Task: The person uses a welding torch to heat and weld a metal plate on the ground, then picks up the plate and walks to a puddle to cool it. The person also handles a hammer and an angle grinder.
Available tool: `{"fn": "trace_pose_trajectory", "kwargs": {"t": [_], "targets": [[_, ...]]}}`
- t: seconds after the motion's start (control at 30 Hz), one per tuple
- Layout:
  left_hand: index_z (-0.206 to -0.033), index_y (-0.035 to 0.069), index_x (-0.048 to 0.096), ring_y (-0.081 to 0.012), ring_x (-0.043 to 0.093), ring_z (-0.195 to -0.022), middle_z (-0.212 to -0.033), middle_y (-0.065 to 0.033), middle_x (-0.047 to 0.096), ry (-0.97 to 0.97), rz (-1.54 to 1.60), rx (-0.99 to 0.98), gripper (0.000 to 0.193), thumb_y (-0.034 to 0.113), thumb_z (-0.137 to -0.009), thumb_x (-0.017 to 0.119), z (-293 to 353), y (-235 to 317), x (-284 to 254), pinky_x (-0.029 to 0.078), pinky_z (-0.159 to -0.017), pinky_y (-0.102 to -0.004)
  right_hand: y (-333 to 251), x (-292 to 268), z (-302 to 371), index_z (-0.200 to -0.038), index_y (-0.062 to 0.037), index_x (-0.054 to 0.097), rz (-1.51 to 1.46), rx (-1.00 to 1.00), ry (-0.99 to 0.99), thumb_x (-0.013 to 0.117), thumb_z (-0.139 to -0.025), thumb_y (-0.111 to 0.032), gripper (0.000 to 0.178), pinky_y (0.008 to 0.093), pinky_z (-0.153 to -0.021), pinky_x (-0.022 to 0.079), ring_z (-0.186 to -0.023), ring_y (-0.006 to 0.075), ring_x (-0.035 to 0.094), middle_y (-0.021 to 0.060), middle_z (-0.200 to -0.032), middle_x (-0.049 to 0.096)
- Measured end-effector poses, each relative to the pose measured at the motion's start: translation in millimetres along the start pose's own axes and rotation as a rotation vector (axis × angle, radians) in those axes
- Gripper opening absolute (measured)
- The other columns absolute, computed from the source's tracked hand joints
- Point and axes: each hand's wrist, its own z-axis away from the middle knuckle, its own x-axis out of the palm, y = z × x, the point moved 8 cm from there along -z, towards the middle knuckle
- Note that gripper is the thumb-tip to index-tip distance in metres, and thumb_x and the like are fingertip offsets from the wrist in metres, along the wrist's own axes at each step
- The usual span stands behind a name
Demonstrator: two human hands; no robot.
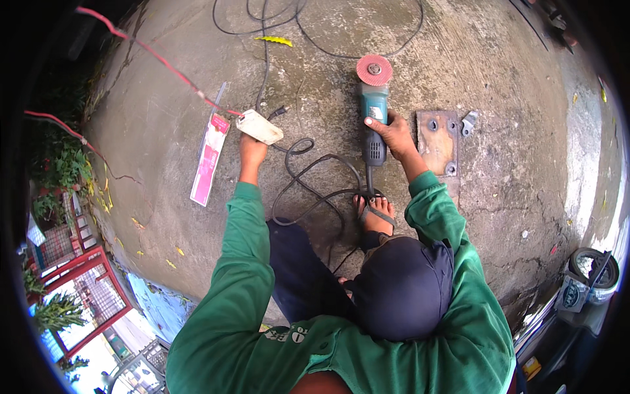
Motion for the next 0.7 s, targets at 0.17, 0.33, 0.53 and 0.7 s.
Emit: {"fn": "trace_pose_trajectory", "kwargs": {"t": [0.17,0.33,0.53,0.7], "targets": [[-0.109,-0.002,0.067,-0.0348,0.072,-0.093,-0.100,-0.0174,0.074,0.022,0.191,-0.054,0.029,0.009,-0.084,0.075,28,-8,12,0.055,-0.082,-0.0428,-39,-4,34,-0.097,0.0030,0.063,1.034,-0.253,0.238,0.070,-0.087,-0.060,0.064,0.0520,-0.088,0.051,-0.103,0.0431,0.064,0.0247,-0.100,0.066],[-0.100,0.001,0.057,-0.0129,0.058,-0.053,-0.080,-0.0066,0.062,-0.094,0.392,-0.635,0.013,0.002,-0.093,0.067,104,-44,-20,0.047,-0.045,-0.0279,-40,-15,41,-0.121,0.0030,0.060,1.072,-0.294,0.301,0.065,-0.092,-0.057,0.067,0.0512,-0.094,0.052,-0.113,0.0442,0.062,0.0270,-0.117,0.062],[-0.100,0.002,0.055,-0.0093,0.055,-0.060,-0.079,-0.0031,0.058,0.157,0.494,-0.413,0.013,0.004,-0.097,0.067,160,43,-104,0.048,-0.053,-0.0251,-98,39,75,-0.123,0.0015,0.063,0.780,-0.485,0.091,0.077,-0.089,-0.037,0.054,0.0457,-0.082,0.054,-0.089,0.0352,0.065,0.0183,-0.102,0.067],[-0.094,0.001,0.056,-0.0199,0.057,-0.062,-0.078,-0.0092,0.056,-0.019,0.276,-0.019,0.024,0.008,-0.088,0.078,151,156,-101,0.047,-0.057,-0.0358,-78,155,104,-0.110,0.0013,0.071,0.098,0.142,-0.767,0.064,-0.102,-0.043,0.046,0.0285,-0.070,0.056,-0.078,0.0120,0.066,0.0044,-0.093,0.070]]}}
